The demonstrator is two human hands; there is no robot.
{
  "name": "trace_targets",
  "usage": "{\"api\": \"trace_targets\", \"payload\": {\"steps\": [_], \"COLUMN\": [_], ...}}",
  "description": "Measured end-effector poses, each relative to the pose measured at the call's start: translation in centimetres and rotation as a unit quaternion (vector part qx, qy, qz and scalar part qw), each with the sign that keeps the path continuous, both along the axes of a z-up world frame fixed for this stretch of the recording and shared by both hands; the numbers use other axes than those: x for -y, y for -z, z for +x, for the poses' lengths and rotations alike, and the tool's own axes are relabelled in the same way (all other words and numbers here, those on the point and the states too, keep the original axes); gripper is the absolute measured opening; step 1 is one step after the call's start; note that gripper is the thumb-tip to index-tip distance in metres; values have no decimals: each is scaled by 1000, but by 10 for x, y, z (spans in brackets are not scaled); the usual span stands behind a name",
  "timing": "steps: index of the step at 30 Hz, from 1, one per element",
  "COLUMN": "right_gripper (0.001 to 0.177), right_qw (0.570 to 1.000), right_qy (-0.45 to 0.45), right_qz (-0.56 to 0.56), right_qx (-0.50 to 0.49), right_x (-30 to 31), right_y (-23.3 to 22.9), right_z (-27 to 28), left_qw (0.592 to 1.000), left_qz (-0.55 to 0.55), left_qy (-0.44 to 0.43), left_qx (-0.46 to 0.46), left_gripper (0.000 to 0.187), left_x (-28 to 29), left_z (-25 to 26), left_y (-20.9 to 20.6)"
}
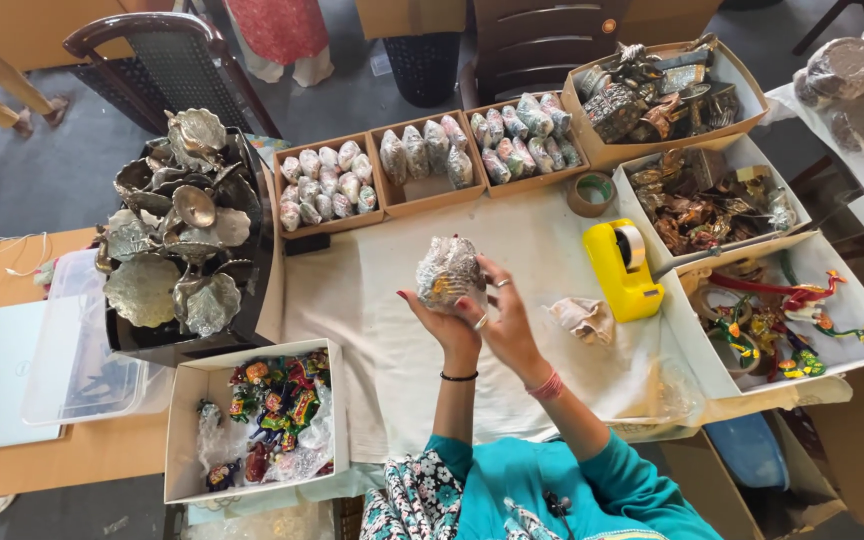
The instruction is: The person wipes a small metallic figurine with a white cloth. They place the figurine into a cardboard box and then pick up another figurine from a different box to wipe it as well.
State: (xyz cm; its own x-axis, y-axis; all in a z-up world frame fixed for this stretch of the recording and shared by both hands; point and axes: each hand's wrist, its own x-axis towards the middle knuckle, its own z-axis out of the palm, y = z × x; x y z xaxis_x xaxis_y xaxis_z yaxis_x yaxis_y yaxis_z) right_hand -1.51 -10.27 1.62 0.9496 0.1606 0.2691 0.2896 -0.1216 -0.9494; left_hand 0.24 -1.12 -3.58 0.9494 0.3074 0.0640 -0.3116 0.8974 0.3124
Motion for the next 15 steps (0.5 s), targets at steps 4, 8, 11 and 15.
{"api": "trace_targets", "payload": {"steps": [4,8,11,15], "right_gripper": [84,74,73,77], "right_qw": [995,988,979,980], "right_qy": [-54,-68,-80,-24], "right_qz": [-8,139,180,-98], "right_qx": [83,10,42,170], "right_x": [-2,-8,-11,-15], "right_y": [-3,1,14,16], "right_z": [-4,-5,-7,-8], "left_qw": [999,998,995,970], "left_qz": [40,57,-63,-90], "left_qy": [-1,1,77,219], "left_qx": [-16,8,10,45], "left_gripper": [92,96,92,75], "left_x": [-1,-19,-34,-41], "left_z": [-7,-8,0,1], "left_y": [-17,-51,-37,-24]}}
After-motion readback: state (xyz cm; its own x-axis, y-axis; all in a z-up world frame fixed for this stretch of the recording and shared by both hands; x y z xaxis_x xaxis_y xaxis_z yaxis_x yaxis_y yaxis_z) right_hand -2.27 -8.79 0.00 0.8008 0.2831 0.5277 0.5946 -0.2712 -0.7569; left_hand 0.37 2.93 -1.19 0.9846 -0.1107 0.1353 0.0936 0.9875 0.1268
